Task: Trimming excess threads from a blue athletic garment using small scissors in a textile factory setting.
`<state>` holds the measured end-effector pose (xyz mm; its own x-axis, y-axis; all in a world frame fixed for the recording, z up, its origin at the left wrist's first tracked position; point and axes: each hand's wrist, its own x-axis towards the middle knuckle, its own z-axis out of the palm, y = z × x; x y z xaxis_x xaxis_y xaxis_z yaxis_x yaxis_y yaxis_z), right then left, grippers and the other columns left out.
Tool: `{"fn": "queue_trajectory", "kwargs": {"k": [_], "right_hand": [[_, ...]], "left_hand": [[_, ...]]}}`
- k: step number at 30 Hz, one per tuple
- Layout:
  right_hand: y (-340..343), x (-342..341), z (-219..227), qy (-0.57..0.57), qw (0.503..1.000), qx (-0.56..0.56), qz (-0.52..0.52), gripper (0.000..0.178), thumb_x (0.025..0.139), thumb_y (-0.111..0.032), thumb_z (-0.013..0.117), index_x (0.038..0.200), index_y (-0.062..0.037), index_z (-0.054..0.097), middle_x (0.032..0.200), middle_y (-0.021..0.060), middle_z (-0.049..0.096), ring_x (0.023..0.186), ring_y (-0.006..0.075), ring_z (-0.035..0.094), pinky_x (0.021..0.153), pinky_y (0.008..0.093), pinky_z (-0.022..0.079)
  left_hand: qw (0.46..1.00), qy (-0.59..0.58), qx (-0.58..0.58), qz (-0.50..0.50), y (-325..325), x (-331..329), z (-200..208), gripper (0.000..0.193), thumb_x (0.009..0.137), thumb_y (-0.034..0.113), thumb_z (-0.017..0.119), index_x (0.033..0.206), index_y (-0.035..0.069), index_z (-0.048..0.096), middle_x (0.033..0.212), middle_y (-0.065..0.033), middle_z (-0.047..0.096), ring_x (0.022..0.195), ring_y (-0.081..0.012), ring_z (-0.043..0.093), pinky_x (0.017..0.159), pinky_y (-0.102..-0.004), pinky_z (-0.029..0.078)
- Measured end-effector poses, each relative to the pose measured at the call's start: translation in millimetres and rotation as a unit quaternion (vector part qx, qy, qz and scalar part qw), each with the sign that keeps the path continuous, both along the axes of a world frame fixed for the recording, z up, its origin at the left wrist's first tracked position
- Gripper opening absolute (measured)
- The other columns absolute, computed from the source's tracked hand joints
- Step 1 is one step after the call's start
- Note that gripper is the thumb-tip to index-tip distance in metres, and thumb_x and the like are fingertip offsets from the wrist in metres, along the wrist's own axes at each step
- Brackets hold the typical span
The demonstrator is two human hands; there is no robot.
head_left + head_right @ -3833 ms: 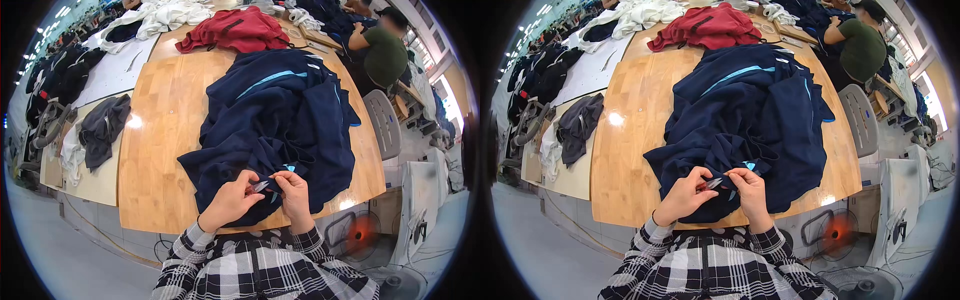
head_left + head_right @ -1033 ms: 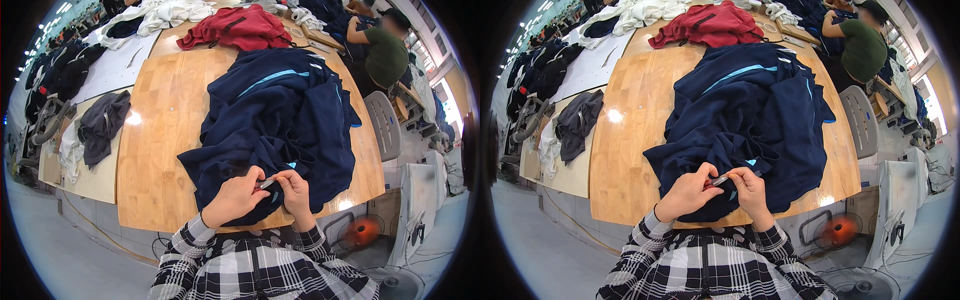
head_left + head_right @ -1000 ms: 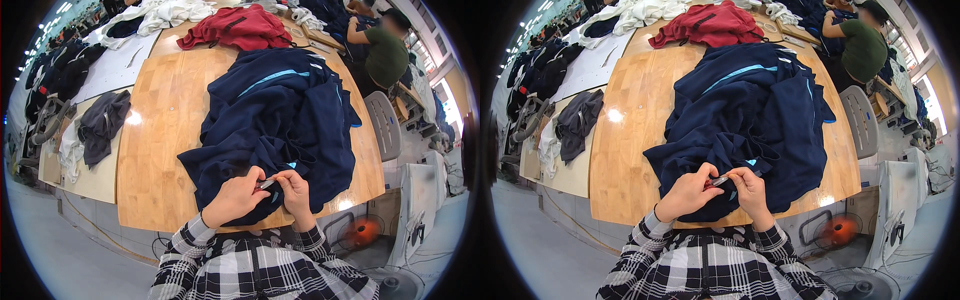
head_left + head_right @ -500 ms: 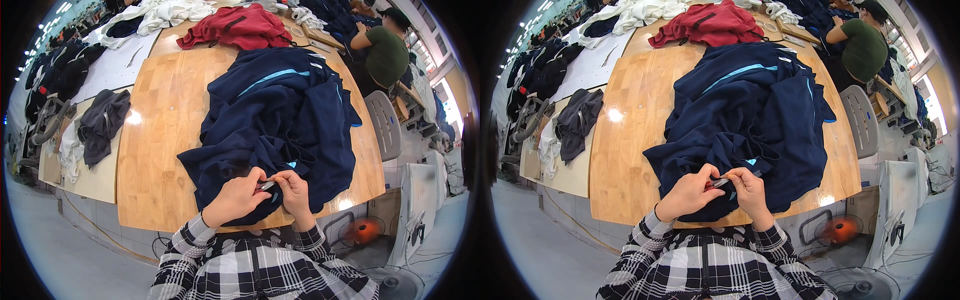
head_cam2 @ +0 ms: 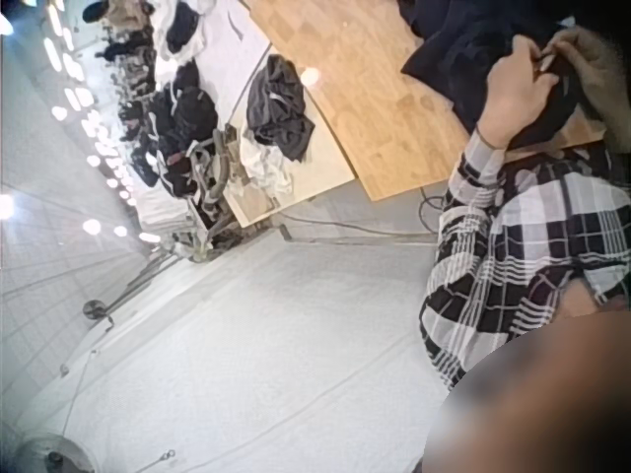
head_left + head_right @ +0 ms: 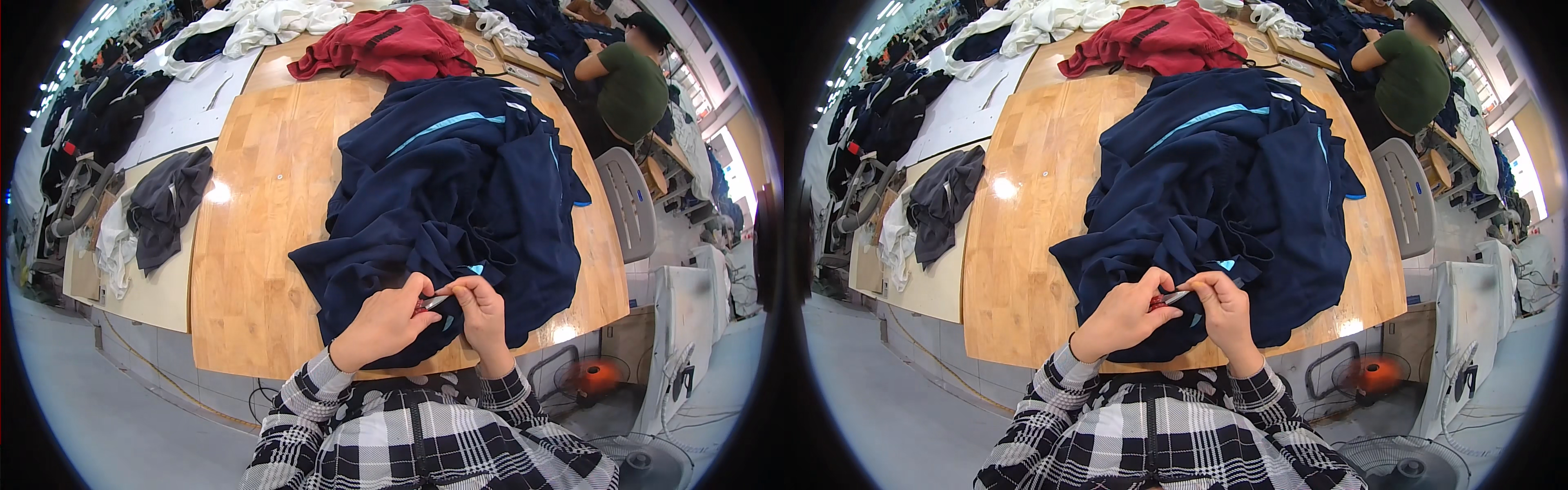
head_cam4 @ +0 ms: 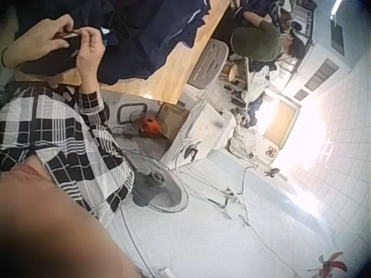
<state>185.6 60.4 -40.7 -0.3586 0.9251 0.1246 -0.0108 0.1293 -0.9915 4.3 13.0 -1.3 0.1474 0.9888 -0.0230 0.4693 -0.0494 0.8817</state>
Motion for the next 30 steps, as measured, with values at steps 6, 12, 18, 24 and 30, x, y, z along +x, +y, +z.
{"fn": "queue_trajectory", "kwargs": {"k": [6, 12, 18, 24, 30], "right_hand": [[2.8, -0.2, 14.6, 0.293, 0.899, -0.324, 0.020, 0.035, 0.096, -0.009, 0.050, 0.129, -0.0031, 0.043, 0.125, 0.0189, 0.056, 0.105, 0.0238, 0.062, 0.092, 0.0379, 0.053], [-0.8, 1.0, 15.1, 0.272, 0.905, -0.326, 0.016, 0.042, 0.091, 0.003, 0.050, 0.131, -0.0044, 0.042, 0.131, 0.0163, 0.049, 0.109, 0.0229, 0.059, 0.095, 0.0410, 0.052], [-3.6, 4.2, 22.0, 0.312, 0.877, -0.362, 0.039, 0.037, 0.091, 0.002, 0.051, 0.127, -0.0030, 0.047, 0.127, 0.0153, 0.052, 0.102, 0.0204, 0.062, 0.085, 0.0363, 0.058], [-9.0, 2.0, 18.0, 0.223, 0.937, -0.267, 0.038, 0.036, 0.087, 0.006, 0.056, 0.122, -0.0008, 0.053, 0.122, 0.0117, 0.056, 0.088, 0.0110, 0.063, 0.076, 0.0303, 0.059], [-10.2, -5.4, 17.2, 0.143, 0.958, -0.248, -0.029, 0.028, 0.084, 0.007, 0.060, 0.112, 0.0008, 0.059, 0.114, 0.0107, 0.060, 0.069, 0.0073, 0.061, 0.065, 0.0207, 0.056]], "left_hand": [[0.981, -0.150, 0.002, 0.122, 2.4, -5.6, -6.4, 0.037, 0.084, 0.012, 0.071, 0.114, 0.001, 0.051, 0.078, -0.0015, 0.057, 0.068, -0.0061, 0.051, 0.061, -0.0201, 0.043], [0.966, -0.191, 0.075, 0.155, 5.7, -1.1, -26.9, 0.037, 0.084, 0.010, 0.070, 0.117, 0.000, 0.056, 0.097, -0.0039, 0.059, 0.082, -0.0068, 0.053, 0.073, -0.0199, 0.045], [0.959, -0.220, 0.082, 0.157, 9.0, 3.9, -30.3, 0.036, 0.086, 0.005, 0.067, 0.120, 0.000, 0.056, 0.096, -0.0037, 0.060, 0.082, -0.0056, 0.053, 0.074, -0.0191, 0.044], [0.934, -0.320, 0.001, 0.157, 9.2, 3.6, -38.2, 0.033, 0.089, 0.002, 0.062, 0.120, 0.001, 0.053, 0.086, 0.0007, 0.059, 0.067, -0.0013, 0.049, 0.058, -0.0151, 0.040], [0.950, -0.228, 0.060, 0.206, 9.8, 3.8, -46.1, 0.018, 0.088, 0.003, 0.064, 0.105, 0.001, 0.061, 0.083, 0.0004, 0.057, 0.062, -0.0028, 0.048, 0.053, -0.0160, 0.039]]}}
